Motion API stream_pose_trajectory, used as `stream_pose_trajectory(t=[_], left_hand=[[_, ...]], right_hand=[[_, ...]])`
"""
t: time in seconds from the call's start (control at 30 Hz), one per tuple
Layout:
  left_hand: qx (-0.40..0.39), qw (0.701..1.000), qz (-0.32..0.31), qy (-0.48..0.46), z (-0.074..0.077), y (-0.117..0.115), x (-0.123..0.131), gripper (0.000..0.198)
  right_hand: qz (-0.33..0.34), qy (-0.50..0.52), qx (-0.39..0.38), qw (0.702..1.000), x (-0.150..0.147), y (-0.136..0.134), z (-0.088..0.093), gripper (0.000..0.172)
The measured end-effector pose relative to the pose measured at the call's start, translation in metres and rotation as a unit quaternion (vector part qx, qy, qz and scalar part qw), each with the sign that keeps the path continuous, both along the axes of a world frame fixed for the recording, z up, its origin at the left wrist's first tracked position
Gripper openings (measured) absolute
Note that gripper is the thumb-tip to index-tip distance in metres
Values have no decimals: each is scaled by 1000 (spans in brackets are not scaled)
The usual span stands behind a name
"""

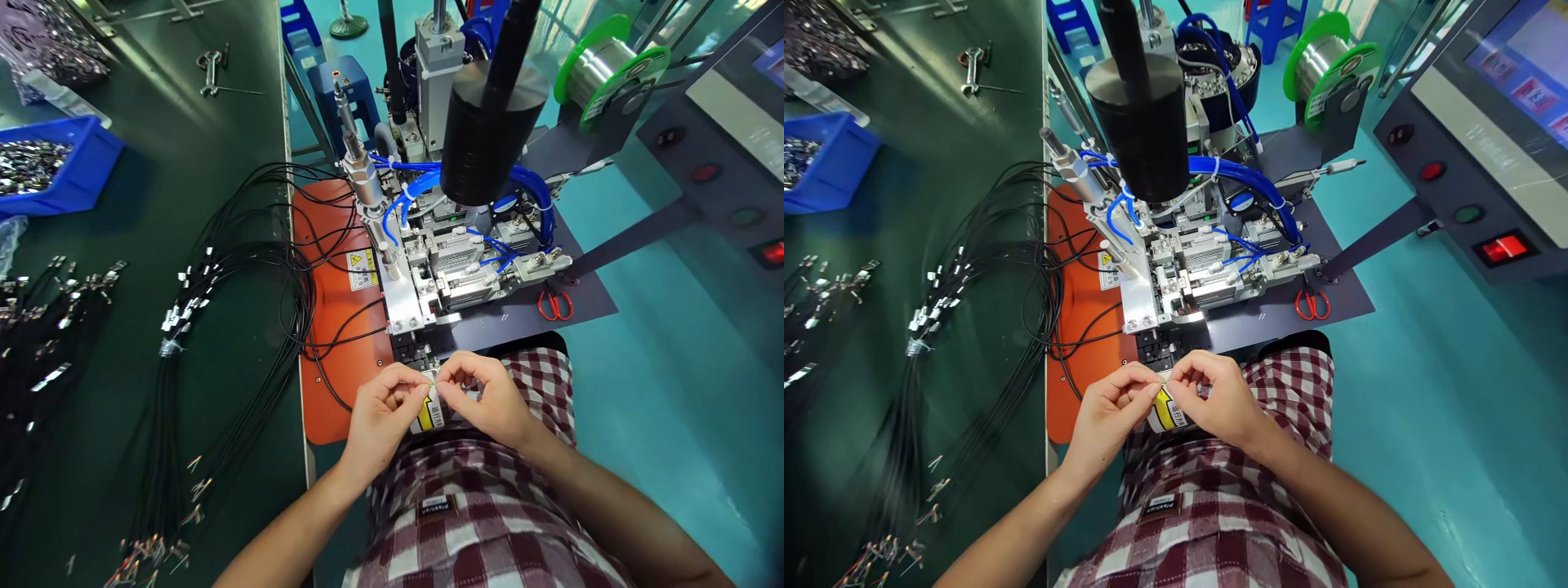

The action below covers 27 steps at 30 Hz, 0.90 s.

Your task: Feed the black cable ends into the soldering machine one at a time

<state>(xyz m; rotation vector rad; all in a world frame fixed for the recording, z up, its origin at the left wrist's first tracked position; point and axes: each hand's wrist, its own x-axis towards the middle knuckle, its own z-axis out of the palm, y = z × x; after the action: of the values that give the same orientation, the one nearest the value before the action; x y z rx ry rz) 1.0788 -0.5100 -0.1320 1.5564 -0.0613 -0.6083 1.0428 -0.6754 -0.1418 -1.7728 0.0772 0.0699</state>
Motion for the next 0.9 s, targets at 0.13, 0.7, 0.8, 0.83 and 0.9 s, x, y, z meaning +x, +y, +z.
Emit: stream_pose_trajectory(t=[0.13, 0.7, 0.8, 0.83, 0.9], left_hand=[[45, 995, -20, -92, -3, 4, -3, 10], [47, 958, -60, -278, -13, 10, -7, 9], [38, 952, -78, -295, -13, 13, -6, 13], [38, 953, -85, -290, -12, 13, -5, 13], [39, 960, -96, -259, -10, 14, -4, 12]], right_hand=[[28, 100, 77, 992, 5, -6, 0, 8], [121, 301, 377, 867, 13, -11, -12, 11], [142, 270, 348, 887, 16, -14, -11, 11], [148, 252, 319, 902, 18, -16, -9, 10], [167, 210, 255, 929, 22, -21, -5, 6]])
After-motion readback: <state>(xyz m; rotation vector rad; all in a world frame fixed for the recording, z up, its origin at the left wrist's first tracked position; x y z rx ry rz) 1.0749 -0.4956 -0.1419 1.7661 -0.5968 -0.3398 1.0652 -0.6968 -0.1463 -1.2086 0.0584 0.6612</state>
